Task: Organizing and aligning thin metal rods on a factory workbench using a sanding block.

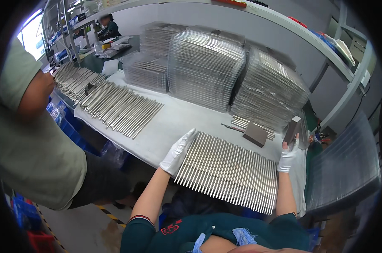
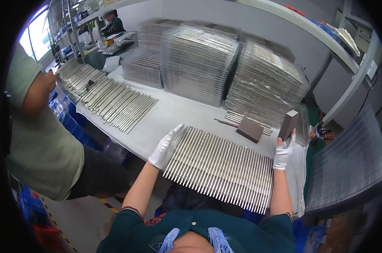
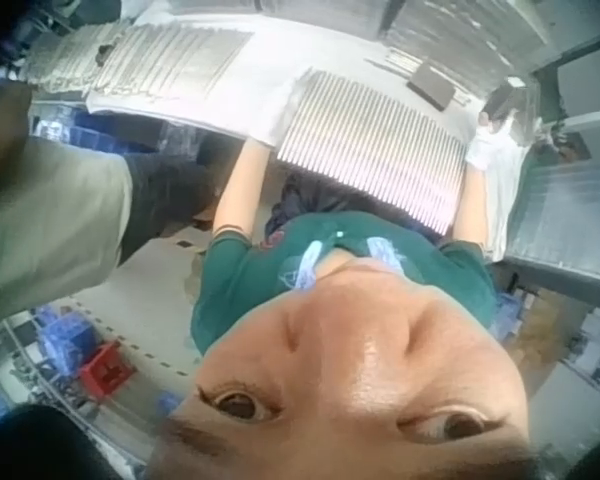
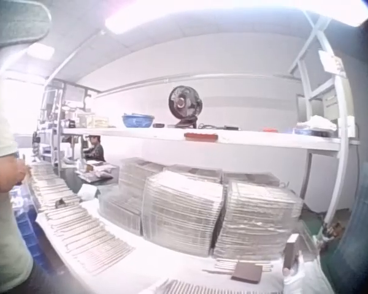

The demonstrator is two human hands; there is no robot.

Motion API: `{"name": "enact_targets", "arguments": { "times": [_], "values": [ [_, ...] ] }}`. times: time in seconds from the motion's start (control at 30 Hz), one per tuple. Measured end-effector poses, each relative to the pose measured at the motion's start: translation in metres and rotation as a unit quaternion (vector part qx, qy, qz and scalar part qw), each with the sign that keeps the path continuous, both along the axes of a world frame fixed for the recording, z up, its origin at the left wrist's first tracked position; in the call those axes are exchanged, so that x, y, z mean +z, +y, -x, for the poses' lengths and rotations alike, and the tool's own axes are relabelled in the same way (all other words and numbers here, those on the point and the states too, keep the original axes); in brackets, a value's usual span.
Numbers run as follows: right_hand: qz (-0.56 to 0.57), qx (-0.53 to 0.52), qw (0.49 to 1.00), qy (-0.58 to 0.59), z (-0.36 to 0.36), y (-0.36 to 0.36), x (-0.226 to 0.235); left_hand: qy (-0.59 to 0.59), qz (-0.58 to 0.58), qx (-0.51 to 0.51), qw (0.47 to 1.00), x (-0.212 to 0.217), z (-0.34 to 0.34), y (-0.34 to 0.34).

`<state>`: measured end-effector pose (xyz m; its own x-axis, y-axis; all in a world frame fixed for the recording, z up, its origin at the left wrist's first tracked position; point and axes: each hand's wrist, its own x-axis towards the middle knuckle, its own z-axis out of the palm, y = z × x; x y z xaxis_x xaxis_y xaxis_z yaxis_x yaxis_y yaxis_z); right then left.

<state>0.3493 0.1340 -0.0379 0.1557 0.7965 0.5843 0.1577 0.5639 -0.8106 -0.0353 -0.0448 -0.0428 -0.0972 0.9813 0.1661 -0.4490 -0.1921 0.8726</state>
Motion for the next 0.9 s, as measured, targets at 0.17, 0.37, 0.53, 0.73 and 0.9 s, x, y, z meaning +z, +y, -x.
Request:
{"name": "enact_targets", "arguments": {
  "times": [0.17,0.37,0.53,0.73,0.9],
  "values": [
    [-0.184,0.016,0.949,-0.256,0.016,-0.008,-0.002,-0.019,-0.032,-0.001,0.999,-0.006,0.001,0.004],
    [-0.19,0.028,0.952,-0.24,0.016,-0.006,-0.007,-0.039,0.013,0.003,0.999,-0.004,0.005,-0.001],
    [-0.06,0.023,0.995,-0.073,0.007,-0.003,-0.009,-0.042,0.009,0.001,0.999,-0.003,0.006,0.002],
    [-0.045,0.017,0.996,-0.073,0.008,-0.004,-0.008,-0.04,0.029,-0.009,0.999,-0.001,0.005,0.001],
    [-0.064,0.006,0.988,-0.14,0.006,-0.004,-0.01,-0.05,0.037,-0.018,0.998,0.008,0.001,-0.002]
  ]
}}
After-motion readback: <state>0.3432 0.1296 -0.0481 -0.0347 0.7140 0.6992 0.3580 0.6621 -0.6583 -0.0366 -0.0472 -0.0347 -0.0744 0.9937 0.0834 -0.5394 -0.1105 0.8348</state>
